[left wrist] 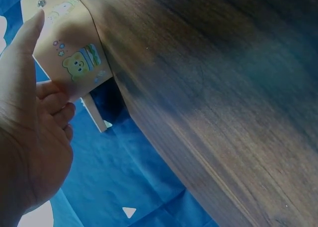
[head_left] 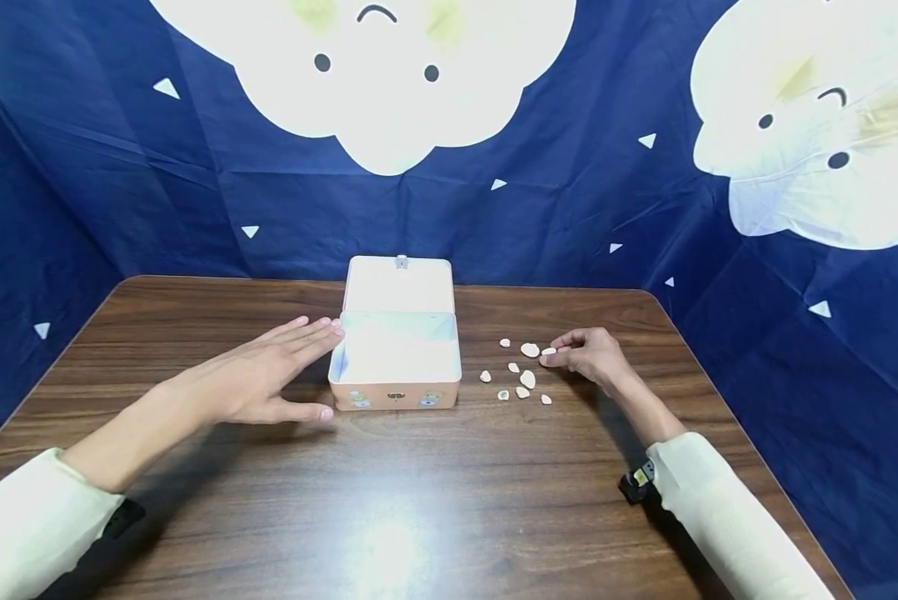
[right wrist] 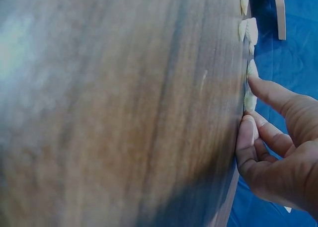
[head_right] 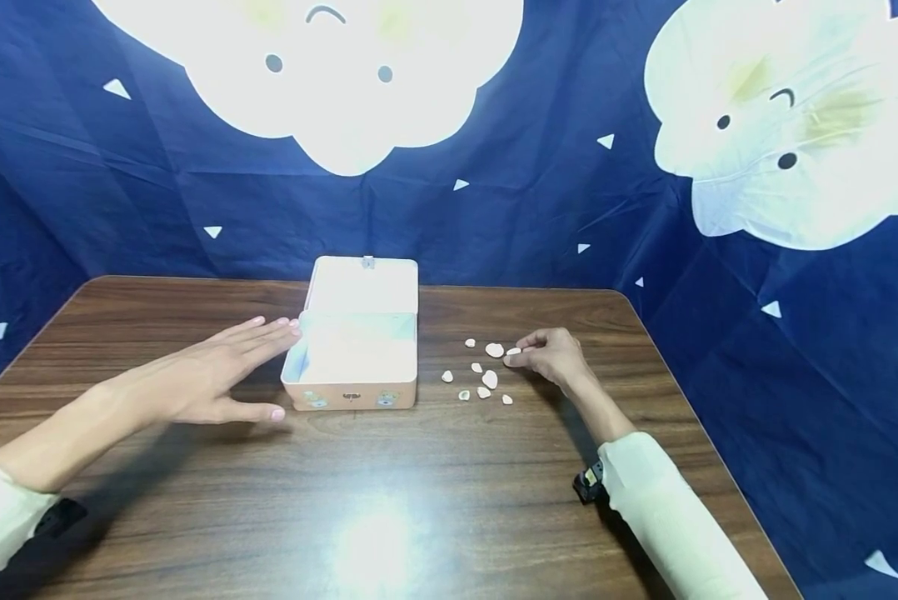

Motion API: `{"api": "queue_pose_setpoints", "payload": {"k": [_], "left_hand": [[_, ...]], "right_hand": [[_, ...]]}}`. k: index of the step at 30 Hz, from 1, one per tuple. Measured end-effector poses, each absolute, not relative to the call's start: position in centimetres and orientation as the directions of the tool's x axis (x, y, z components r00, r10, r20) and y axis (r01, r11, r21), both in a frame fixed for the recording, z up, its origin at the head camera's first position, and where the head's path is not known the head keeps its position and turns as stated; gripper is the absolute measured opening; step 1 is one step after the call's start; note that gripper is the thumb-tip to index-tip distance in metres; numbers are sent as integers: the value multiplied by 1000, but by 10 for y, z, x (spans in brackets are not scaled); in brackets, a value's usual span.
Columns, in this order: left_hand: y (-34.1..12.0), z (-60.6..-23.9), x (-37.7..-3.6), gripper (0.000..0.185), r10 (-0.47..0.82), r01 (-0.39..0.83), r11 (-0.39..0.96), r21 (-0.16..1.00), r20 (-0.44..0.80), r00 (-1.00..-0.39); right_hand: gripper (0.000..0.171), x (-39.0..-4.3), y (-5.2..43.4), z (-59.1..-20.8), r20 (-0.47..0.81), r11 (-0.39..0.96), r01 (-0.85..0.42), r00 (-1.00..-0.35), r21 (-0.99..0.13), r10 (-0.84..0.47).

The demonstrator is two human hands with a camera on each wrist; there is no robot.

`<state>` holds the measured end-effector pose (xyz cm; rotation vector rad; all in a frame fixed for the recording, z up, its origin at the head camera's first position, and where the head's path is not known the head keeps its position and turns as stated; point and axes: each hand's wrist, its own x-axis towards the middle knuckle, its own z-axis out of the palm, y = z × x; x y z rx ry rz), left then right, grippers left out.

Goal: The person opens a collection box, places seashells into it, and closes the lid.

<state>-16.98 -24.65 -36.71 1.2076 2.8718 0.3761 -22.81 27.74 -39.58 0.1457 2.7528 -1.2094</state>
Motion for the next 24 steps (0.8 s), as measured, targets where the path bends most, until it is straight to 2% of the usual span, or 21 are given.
{"api": "queue_pose_setpoints", "payload": {"k": [24], "left_hand": [[-248,-368,-169,109,708,712,677,189,99,-699]], "right_hand": [[47,-235,281,-386,-166,583,139,-986,-800,7]]}}
